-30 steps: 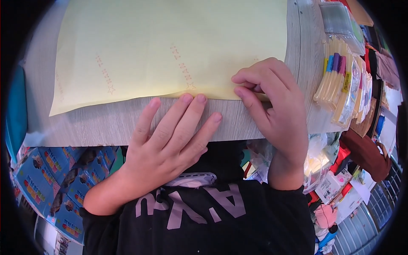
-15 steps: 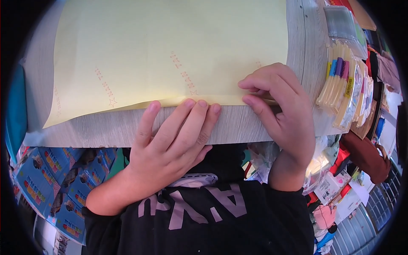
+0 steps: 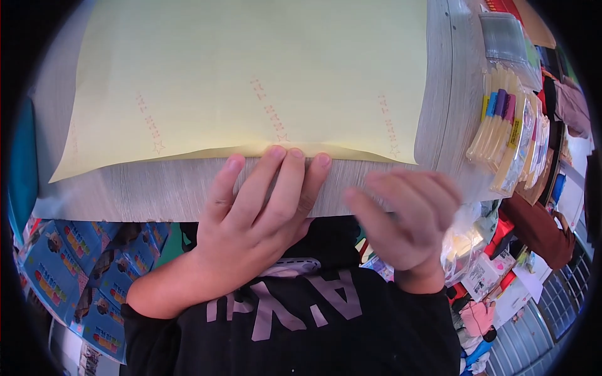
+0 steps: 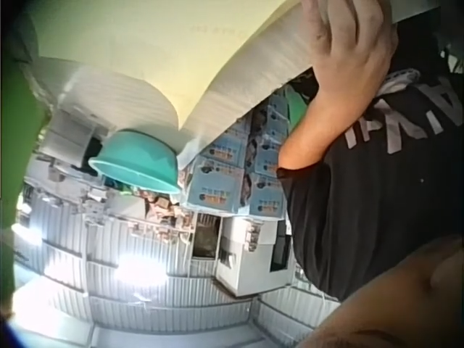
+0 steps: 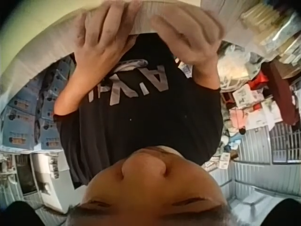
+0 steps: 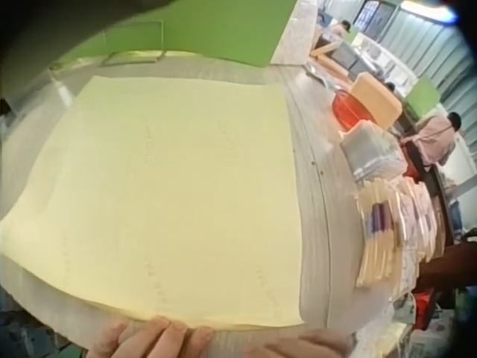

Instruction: Peeling adhesive strips from a backing sheet and folding the sheet edges.

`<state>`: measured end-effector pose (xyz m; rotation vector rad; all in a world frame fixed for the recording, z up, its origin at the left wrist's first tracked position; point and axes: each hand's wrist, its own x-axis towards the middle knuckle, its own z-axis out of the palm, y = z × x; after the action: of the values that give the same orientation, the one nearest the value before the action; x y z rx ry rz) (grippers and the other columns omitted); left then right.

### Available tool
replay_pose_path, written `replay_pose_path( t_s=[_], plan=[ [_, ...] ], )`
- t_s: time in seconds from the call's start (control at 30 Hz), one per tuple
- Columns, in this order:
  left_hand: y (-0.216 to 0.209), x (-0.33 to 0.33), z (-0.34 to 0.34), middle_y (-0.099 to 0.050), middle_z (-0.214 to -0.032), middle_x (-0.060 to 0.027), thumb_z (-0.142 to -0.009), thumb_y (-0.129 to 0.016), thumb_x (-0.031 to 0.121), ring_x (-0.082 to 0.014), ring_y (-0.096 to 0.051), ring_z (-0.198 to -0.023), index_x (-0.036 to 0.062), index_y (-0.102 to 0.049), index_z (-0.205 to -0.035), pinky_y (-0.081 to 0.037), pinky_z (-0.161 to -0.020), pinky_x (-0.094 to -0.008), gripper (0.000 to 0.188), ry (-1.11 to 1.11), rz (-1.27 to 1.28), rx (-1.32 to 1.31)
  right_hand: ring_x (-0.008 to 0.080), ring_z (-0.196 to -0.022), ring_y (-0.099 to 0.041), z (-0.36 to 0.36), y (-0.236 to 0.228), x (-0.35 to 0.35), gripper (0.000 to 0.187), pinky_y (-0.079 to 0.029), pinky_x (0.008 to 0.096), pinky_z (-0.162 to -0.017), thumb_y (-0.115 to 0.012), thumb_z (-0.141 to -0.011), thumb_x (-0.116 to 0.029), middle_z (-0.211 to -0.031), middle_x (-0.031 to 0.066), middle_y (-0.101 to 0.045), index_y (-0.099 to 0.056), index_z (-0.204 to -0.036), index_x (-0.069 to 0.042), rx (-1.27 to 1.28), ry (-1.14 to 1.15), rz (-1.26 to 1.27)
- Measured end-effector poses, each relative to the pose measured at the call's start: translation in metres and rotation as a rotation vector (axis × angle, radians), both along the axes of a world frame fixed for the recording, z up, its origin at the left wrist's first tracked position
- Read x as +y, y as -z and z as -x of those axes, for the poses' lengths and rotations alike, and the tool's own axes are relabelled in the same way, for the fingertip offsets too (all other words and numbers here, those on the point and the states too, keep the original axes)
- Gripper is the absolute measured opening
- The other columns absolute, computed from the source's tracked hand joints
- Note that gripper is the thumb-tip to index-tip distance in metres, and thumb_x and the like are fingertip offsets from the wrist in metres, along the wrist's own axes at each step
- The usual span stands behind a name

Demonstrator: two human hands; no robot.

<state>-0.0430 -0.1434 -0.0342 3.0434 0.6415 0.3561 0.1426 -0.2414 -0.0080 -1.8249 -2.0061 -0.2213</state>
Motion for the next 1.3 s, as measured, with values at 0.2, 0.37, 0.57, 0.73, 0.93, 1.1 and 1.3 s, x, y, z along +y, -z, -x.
replay_pose_path(
  t_s=[0.2,0.37,0.57,0.73,0.93,1.1,1.3],
  plan=[
    [0.003,0.000,0.003,-0.051,-0.129,-0.0064,-0.084,-0.053,0.030,-0.0202,-0.050,-0.124,0.0119,-0.062,-0.131,-0.030,-0.114,-0.0490,0.051,0.004,-0.059,0.011,0.0243,-0.118,-0.057,0.010,0.002,0.000,0.036,-0.046,0.0377,-0.094,-0.051,-0.098,-0.035,-0.126,0.0044,-0.061,-0.068,-0.117,-0.010,0.045,-0.056,0.289],
    [0.001,0.000,0.004,-0.051,-0.130,-0.0068,-0.084,-0.053,0.029,-0.0200,-0.051,-0.124,0.0118,-0.062,-0.130,-0.029,-0.114,-0.0504,0.049,0.013,-0.046,0.023,0.0268,-0.128,-0.052,0.015,0.008,-0.005,0.044,-0.044,0.0395,-0.100,-0.048,-0.099,-0.037,-0.134,0.0070,-0.058,-0.063,-0.127,-0.006,0.087,-0.035,0.339],
    [0.002,0.000,0.002,-0.050,-0.129,-0.0058,-0.081,-0.055,0.022,-0.0192,-0.051,-0.124,0.0128,-0.063,-0.130,-0.029,-0.115,-0.0509,0.050,-0.002,-0.045,0.007,0.0227,-0.128,-0.052,0.015,0.009,-0.008,0.045,-0.037,0.0395,-0.107,-0.046,-0.099,-0.039,-0.136,0.0068,-0.057,-0.063,-0.128,-0.008,0.000,0.003,0.351],
    [0.001,0.002,0.004,-0.049,-0.129,-0.0050,-0.080,-0.055,0.019,-0.0185,-0.052,-0.123,0.0133,-0.063,-0.130,-0.030,-0.114,-0.0512,0.051,0.005,-0.033,0.025,0.0226,-0.128,-0.052,0.014,0.006,-0.010,0.047,-0.034,0.0393,-0.109,-0.044,-0.100,-0.041,-0.136,0.0069,-0.057,-0.062,-0.128,-0.008,0.025,0.055,0.380],
    [0.000,0.003,0.004,-0.049,-0.129,-0.0051,-0.078,-0.054,0.016,-0.0173,-0.052,-0.124,0.0123,-0.063,-0.130,-0.030,-0.114,-0.0511,0.052,0.004,-0.016,0.029,0.0251,-0.127,-0.053,0.000,0.006,-0.020,0.050,-0.034,0.0405,-0.109,-0.043,-0.100,-0.043,-0.135,0.0092,-0.058,-0.062,-0.128,-0.006,0.000,0.126,0.383],
    [0.000,0.003,0.005,-0.050,-0.127,-0.0046,-0.076,-0.055,0.015,-0.0172,-0.053,-0.123,0.0113,-0.064,-0.128,-0.030,-0.114,-0.0512,0.053,0.003,0.003,0.018,0.0272,-0.126,-0.054,-0.006,0.008,-0.029,0.052,-0.036,0.0423,-0.108,-0.042,-0.101,-0.044,-0.133,0.0112,-0.059,-0.063,-0.126,-0.003,0.007,0.183,0.356],
    [-0.004,0.005,0.006,-0.050,-0.128,-0.0048,-0.075,-0.057,0.018,-0.0170,-0.052,-0.124,0.0108,-0.063,-0.130,-0.028,-0.115,-0.0525,0.055,0.003,0.051,0.007,0.0292,-0.125,-0.054,-0.004,0.007,-0.030,0.052,-0.037,0.0425,-0.107,-0.039,-0.102,-0.042,-0.133,0.0131,-0.059,-0.063,-0.125,-0.001,-0.018,0.219,0.338]
  ],
)
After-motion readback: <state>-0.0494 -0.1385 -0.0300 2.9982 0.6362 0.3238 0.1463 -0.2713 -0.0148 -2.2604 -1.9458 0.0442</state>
